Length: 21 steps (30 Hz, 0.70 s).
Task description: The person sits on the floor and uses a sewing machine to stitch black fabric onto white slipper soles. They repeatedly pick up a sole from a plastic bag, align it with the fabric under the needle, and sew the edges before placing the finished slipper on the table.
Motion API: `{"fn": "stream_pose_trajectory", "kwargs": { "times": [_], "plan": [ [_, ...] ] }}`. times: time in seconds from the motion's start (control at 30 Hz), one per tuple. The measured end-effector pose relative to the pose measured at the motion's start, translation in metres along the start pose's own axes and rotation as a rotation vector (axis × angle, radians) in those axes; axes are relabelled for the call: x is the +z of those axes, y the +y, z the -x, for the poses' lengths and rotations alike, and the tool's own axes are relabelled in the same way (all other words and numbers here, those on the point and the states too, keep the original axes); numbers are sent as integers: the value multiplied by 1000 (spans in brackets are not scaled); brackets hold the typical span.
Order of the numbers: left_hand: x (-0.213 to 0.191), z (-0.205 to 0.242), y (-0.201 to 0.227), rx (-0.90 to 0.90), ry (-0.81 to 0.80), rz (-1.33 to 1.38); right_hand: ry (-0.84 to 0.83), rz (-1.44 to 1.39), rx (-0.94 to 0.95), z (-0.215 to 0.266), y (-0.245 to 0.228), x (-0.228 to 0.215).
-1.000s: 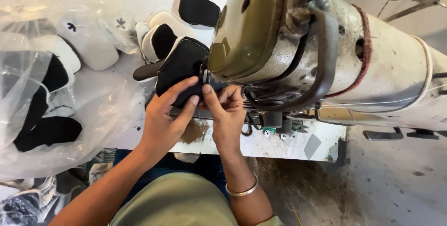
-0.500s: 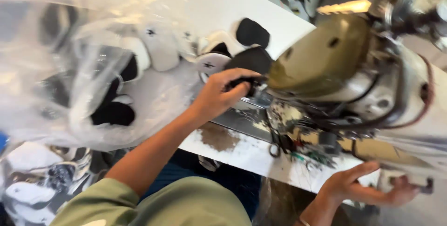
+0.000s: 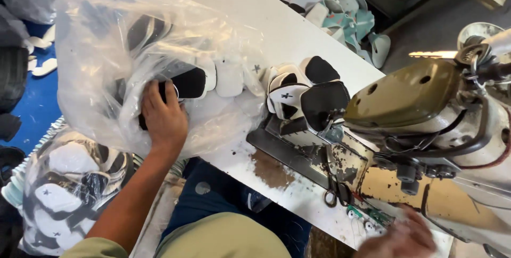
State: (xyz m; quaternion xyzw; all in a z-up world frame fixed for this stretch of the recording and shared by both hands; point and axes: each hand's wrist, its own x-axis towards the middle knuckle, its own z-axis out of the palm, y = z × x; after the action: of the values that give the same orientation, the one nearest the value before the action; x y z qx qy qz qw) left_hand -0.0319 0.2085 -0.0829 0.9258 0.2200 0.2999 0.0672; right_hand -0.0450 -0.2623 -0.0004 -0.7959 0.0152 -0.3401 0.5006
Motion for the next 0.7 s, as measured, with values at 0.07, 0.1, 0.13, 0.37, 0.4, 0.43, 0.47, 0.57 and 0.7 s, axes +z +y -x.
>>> {"fn": "stream_pose_trajectory", "kwargs": {
  "times": [0.07,0.1,0.13,0.37,0.4,0.43,0.47,0.57,0.7],
  "plan": [
    [-6,-3,-7,-8,-9,37,-215,-5,32,21,-11,23],
    [-8,-6,-9,-14,-21,77,-429,-6,62,30,-17,34],
    [-18,-9,-2,-9,-12,84,-419,-7,54,34,-33,46],
    [-103,36,109,5,-271,852,-996,-231,125,54,-101,102],
    [-107,53,128,71,-368,1042,-1027,-319,106,58,-100,103],
    [-109,55,134,79,-377,1056,-1014,-306,109,62,-86,104],
    [-110,57,141,4,-504,1170,-965,-299,220,65,-72,104],
    [-110,56,148,-22,-608,1243,-851,-376,541,60,-59,94],
    [-100,47,135,271,-450,1163,-794,-717,908,52,-69,82]
  ]
}}
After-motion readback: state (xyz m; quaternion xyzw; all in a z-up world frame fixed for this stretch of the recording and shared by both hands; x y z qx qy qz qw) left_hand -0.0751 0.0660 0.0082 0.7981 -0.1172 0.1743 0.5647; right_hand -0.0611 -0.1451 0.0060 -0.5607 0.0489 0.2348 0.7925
